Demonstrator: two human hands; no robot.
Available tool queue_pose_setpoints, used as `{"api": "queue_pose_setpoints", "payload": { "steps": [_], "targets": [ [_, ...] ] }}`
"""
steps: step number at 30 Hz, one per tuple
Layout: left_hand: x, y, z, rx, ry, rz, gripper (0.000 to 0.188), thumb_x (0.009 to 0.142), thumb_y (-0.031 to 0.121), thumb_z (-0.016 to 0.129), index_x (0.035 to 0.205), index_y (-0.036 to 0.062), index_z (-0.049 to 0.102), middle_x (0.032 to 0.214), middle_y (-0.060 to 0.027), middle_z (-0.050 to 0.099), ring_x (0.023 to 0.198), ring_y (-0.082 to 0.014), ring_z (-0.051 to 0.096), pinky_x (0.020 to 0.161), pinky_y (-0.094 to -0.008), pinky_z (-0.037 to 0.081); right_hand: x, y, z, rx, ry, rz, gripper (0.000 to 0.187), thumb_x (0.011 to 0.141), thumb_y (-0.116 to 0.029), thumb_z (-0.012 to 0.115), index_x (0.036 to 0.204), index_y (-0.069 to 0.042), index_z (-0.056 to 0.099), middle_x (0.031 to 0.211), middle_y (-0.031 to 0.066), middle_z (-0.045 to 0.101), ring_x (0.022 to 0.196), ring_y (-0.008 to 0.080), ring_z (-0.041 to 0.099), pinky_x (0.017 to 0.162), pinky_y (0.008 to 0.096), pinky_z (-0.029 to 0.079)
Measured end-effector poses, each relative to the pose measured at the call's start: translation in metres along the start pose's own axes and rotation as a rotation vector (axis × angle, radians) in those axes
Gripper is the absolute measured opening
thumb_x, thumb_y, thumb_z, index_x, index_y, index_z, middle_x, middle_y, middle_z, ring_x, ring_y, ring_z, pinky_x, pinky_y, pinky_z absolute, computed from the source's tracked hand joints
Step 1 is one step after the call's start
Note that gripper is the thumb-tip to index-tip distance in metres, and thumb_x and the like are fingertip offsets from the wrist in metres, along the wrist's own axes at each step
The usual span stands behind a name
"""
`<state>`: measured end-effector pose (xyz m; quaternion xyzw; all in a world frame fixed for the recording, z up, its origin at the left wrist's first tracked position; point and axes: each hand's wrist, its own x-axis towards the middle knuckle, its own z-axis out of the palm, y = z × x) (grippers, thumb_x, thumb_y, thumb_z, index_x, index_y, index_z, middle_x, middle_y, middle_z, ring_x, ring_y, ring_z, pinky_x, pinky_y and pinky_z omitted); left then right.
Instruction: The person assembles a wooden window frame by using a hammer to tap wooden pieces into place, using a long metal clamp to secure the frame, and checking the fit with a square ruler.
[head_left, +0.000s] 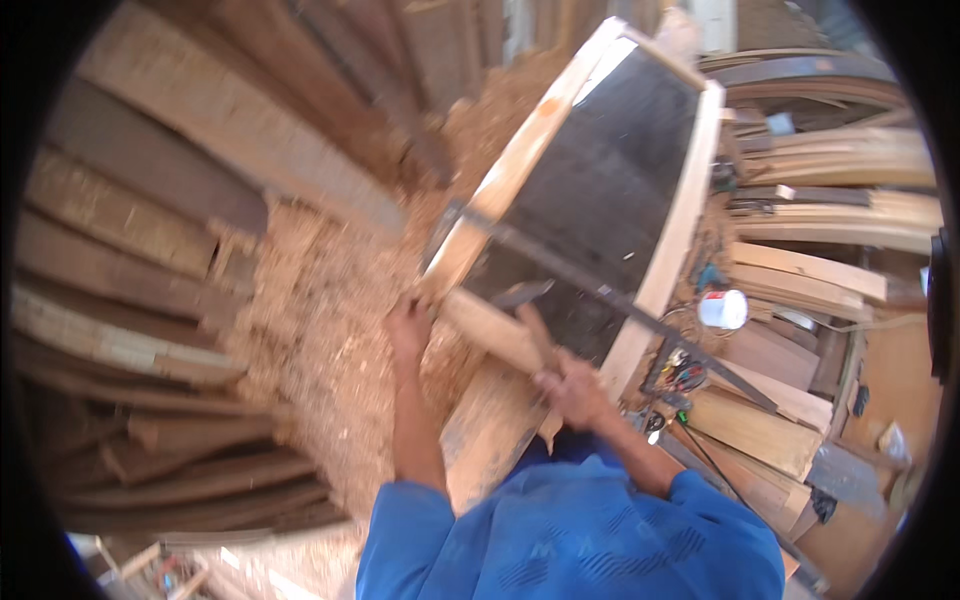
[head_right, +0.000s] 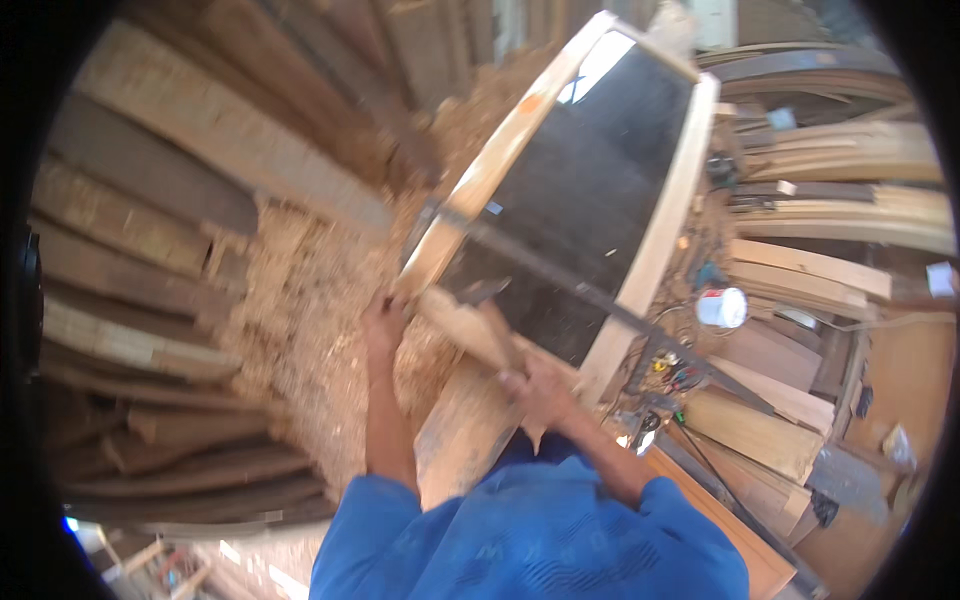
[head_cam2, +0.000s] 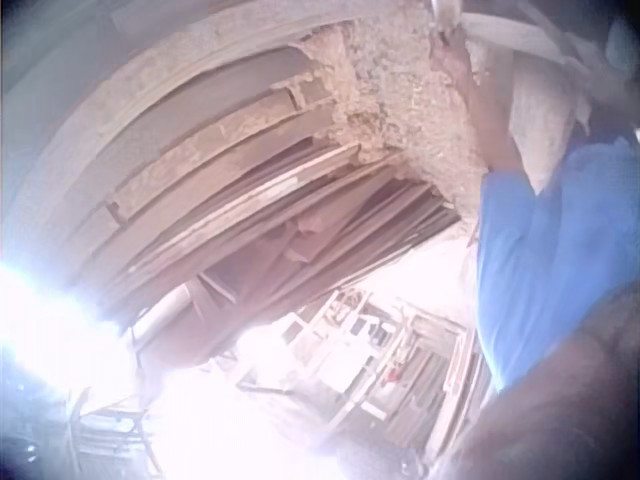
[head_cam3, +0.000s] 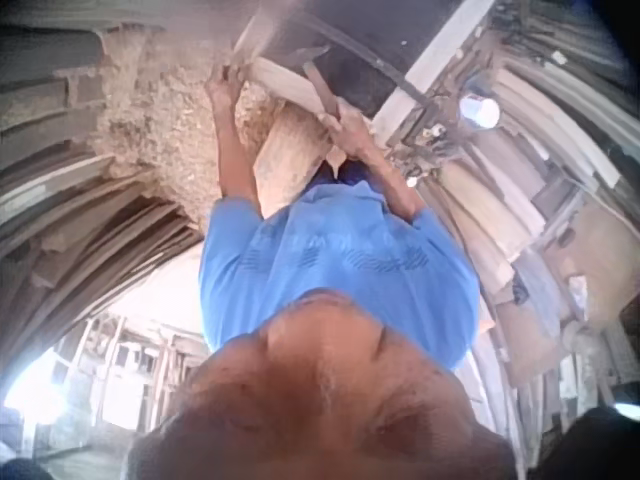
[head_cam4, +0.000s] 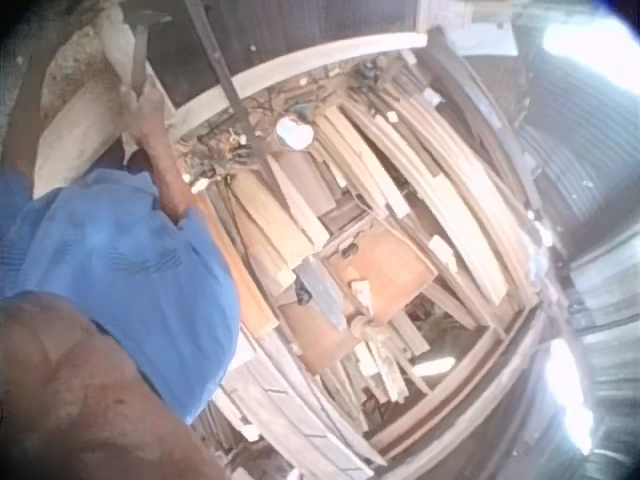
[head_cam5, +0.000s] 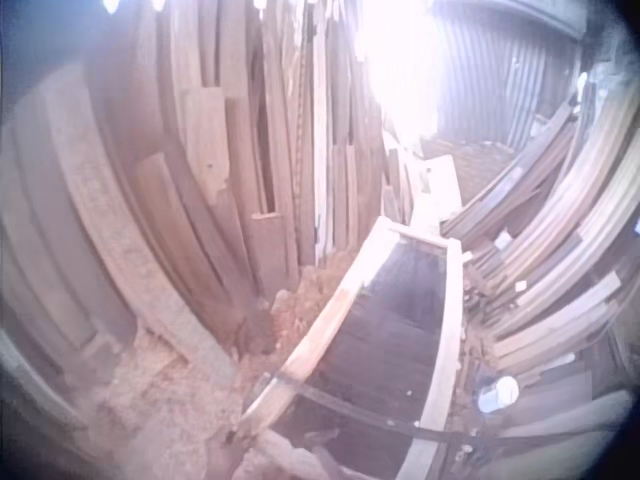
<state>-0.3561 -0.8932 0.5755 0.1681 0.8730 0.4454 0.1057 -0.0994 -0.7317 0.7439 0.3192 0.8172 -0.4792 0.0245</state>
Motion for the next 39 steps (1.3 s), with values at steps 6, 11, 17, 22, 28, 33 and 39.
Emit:
{"api": "queue_pose_setpoints", "payload": {
  "steps": [6,11,17,22,28,33,39],
  "targets": [
    [0.001,0.005,-0.003,-0.165,-0.062,-0.116,0.014,0.091,0.009,0.069,0.104,0.0027,0.068,0.082,-0.0123,0.069,0.072,-0.018,0.066,0.067,-0.0344,0.054,0.017,-0.005,-0.004,0.023,-0.095,-0.003,0.036,0.094,-0.022,0.063,0.117,0.005,0.056,0.082,0.0273,0.065,0.08,0.0408,0.069,0.073,0.0448,0.053],
    [-0.002,0.015,-0.018,0.193,-0.074,0.14,0.019,0.089,0.011,0.067,0.107,0.0099,0.071,0.095,-0.0186,0.071,0.09,-0.0405,0.066,0.079,-0.0478,0.053,0.041,-0.018,0.009,-0.024,-0.033,-0.218,0.036,0.094,-0.022,0.061,0.121,0.001,0.054,0.093,0.027,0.066,0.09,0.0471,0.065,0.077,0.049,0.052],
    [-0.004,0.042,-0.019,0.181,-0.134,0.083,0.024,0.088,0.015,0.071,0.111,0.0106,0.072,0.098,-0.0187,0.071,0.094,-0.0392,0.065,0.083,-0.0462,0.053,0.083,-0.01,0.051,-0.213,-0.008,-0.318,0.037,0.094,-0.025,0.06,0.123,-0.003,0.054,0.095,0.0269,0.067,0.091,0.0454,0.066,0.079,0.0539,0.051],
    [-0.006,-0.014,-0.025,0.034,0.013,0.104,0.041,0.089,0.013,0.069,0.129,0.005,0.063,0.129,-0.0201,0.061,0.124,-0.0348,0.055,0.107,-0.045,0.043,0.078,-0.005,0.017,-0.092,-0.042,-0.163,0.036,0.095,-0.029,0.061,0.118,-0.002,0.055,0.09,0.028,0.065,0.089,0.0468,0.065,0.075,0.0525,0.051],
    [0.009,-0.019,-0.025,0.056,-0.086,-0.089,0.042,0.097,0.024,0.056,0.13,-0.002,0.056,0.124,-0.0291,0.061,0.115,-0.0429,0.059,0.1,-0.0459,0.045,0.07,0.042,-0.113,0.028,0.558,0.33,0.038,0.094,-0.033,0.061,0.106,0.003,0.06,0.089,0.0281,0.068,0.086,0.0483,0.066,0.078,0.0518,0.052],
    [0.038,-0.03,0.018,0.239,-0.228,-0.21,0.052,0.103,0.039,0.042,0.116,-0.0056,0.066,0.109,-0.0311,0.067,0.105,-0.047,0.064,0.093,-0.0481,0.049,0.033,0.184,-0.197,-0.363,0.577,0.513,0.043,0.093,-0.033,0.059,0.108,0.007,0.061,0.097,0.0337,0.066,0.097,0.049,0.065,0.087,0.0557,0.048],
    [0.039,-0.082,0.01,0.296,-0.162,-0.098,0.056,0.105,0.043,0.039,0.114,-0.0049,0.066,0.108,-0.0306,0.068,0.102,-0.0471,0.065,0.089,-0.0483,0.051,-0.008,0.233,-0.161,-0.236,0.389,0.472,0.051,0.094,-0.038,0.054,0.106,0.011,0.06,0.096,0.0372,0.064,0.096,0.0524,0.062,0.087,0.0568,0.046]
  ]
}}
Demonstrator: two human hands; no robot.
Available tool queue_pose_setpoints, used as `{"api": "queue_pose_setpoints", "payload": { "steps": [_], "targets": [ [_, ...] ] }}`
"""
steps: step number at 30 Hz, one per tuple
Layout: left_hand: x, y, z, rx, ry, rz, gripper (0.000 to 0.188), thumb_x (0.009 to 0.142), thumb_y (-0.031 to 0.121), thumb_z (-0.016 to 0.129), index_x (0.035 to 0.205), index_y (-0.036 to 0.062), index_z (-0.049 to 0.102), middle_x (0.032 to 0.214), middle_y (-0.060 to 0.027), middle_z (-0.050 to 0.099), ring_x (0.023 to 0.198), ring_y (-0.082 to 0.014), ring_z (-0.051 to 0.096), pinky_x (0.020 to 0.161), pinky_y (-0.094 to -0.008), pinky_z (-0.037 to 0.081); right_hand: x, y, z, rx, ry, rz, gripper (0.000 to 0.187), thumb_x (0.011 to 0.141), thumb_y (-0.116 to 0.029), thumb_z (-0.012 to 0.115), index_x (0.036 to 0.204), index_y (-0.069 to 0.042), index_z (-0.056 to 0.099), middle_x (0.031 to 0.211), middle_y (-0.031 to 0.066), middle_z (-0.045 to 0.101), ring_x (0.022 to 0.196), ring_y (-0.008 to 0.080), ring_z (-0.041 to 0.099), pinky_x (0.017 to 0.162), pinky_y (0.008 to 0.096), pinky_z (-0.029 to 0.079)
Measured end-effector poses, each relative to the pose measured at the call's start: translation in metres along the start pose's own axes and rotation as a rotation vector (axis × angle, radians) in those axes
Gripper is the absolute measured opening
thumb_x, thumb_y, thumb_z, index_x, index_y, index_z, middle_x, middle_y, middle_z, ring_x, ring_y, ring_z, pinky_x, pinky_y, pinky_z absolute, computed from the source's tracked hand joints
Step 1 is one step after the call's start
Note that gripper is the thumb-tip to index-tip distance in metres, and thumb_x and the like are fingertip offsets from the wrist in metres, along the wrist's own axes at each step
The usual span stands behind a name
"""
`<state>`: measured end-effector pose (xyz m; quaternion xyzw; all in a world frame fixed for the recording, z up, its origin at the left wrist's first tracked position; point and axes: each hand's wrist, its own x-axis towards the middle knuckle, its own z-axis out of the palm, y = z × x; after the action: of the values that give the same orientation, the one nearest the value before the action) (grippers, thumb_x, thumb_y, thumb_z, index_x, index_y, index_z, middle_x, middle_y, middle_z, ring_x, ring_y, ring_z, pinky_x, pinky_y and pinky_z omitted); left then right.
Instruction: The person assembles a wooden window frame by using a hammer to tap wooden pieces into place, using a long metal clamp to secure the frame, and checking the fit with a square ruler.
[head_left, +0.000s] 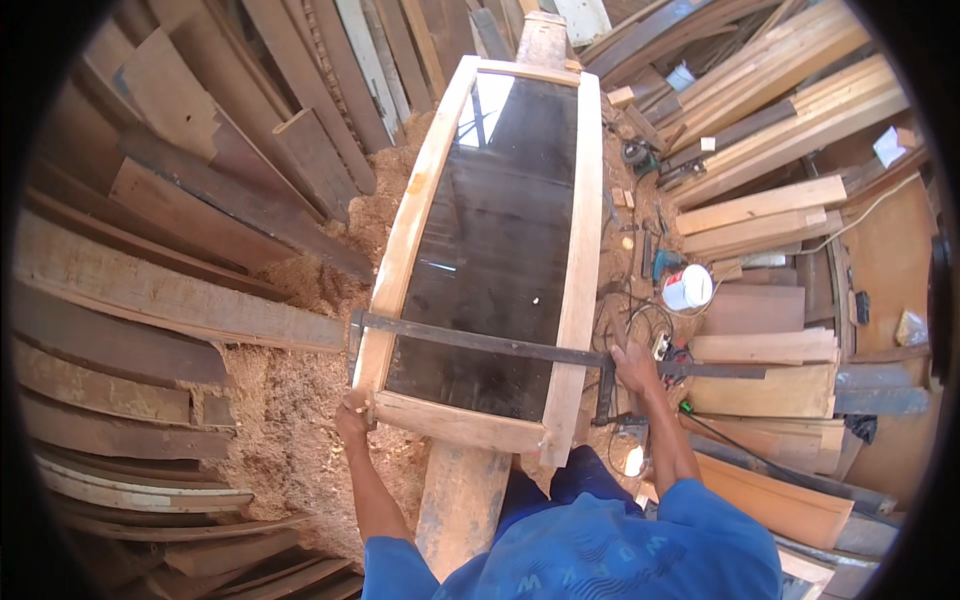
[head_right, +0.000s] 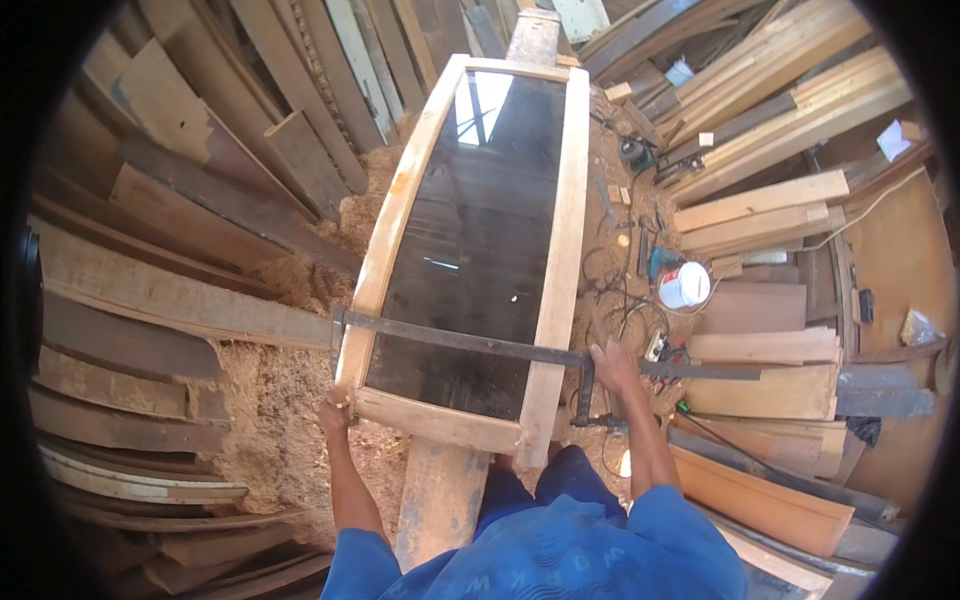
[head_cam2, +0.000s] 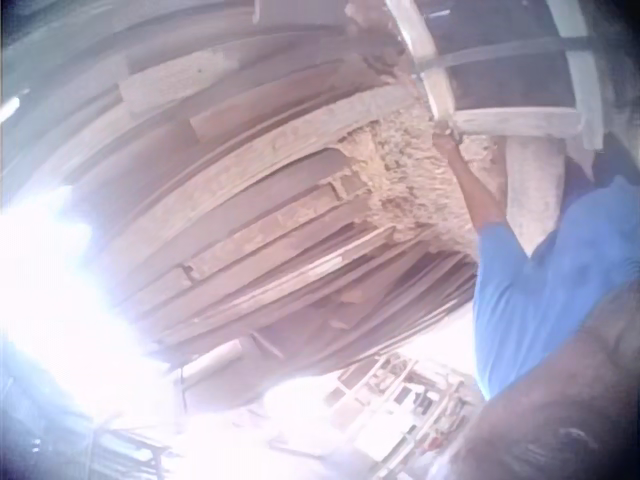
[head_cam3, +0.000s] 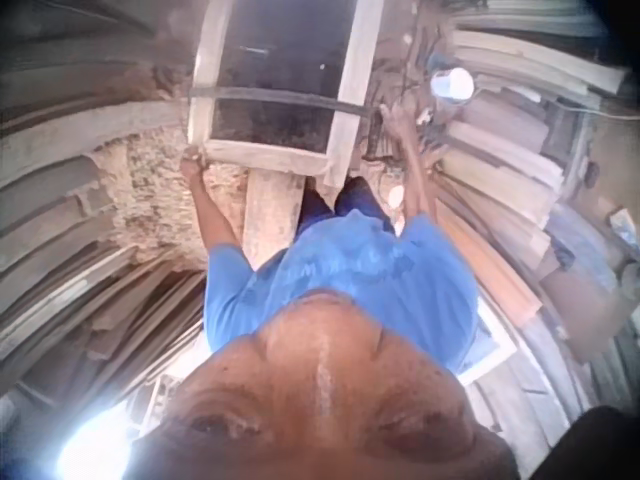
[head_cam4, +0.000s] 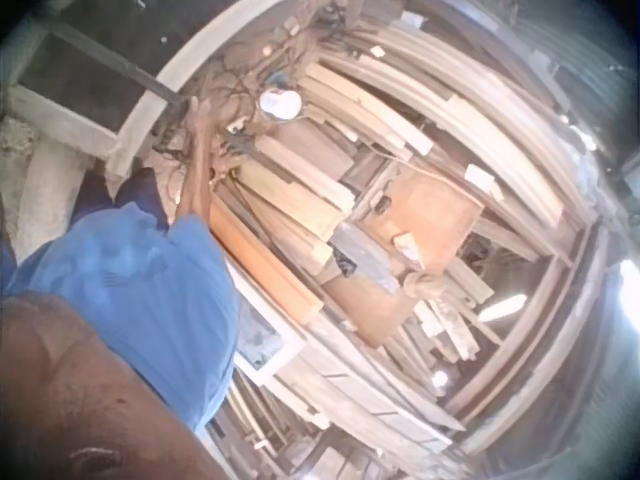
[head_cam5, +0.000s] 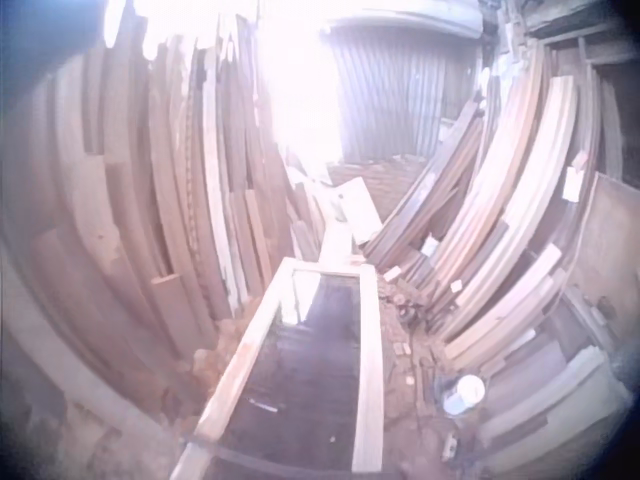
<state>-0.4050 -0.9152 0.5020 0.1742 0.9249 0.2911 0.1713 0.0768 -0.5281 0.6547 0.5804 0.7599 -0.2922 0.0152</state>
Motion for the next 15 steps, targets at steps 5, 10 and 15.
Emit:
{"api": "queue_pose_setpoints", "payload": {
  "steps": [5,10,15],
  "targets": [
    [-0.029,0.095,-0.019,-0.086,-0.123,-0.201,0.047,0.106,0.038,0.042,0.117,-0.0012,0.066,0.108,-0.0258,0.069,0.103,-0.041,0.065,0.09,-0.046,0.053,-0.012,0.01,-0.007,-0.055,0.034,-0.001,0.052,0.096,-0.037,0.053,0.114,0.012,0.055,0.1,0.0385,0.063,0.099,0.054,0.06,0.089,0.0568,0.046],
    [-0.032,0.012,-0.005,0.26,0.014,0.285,0.057,0.095,0.053,0.057,0.109,-0.0011,0.068,0.1,-0.0261,0.071,0.093,-0.038,0.07,0.08,-0.0464,0.055,-0.03,0.019,0.0,-0.047,0.087,-0.03,0.045,0.096,-0.033,0.057,0.109,0.01,0.057,0.101,0.0354,0.064,0.099,0.0513,0.062,0.09,0.0565,0.045],
    [-0.023,-0.016,0.027,-0.069,-0.057,0.082,0.037,0.09,0.036,0.065,0.115,0.0083,0.069,0.107,-0.0167,0.072,0.098,-0.0345,0.07,0.084,-0.0444,0.055,-0.045,0.016,0.0,-0.009,0.129,0.084,0.042,0.094,-0.032,0.06,0.108,0.008,0.058,0.096,0.0333,0.065,0.096,0.0506,0.062,0.087,0.0566,0.046]
  ]
}}
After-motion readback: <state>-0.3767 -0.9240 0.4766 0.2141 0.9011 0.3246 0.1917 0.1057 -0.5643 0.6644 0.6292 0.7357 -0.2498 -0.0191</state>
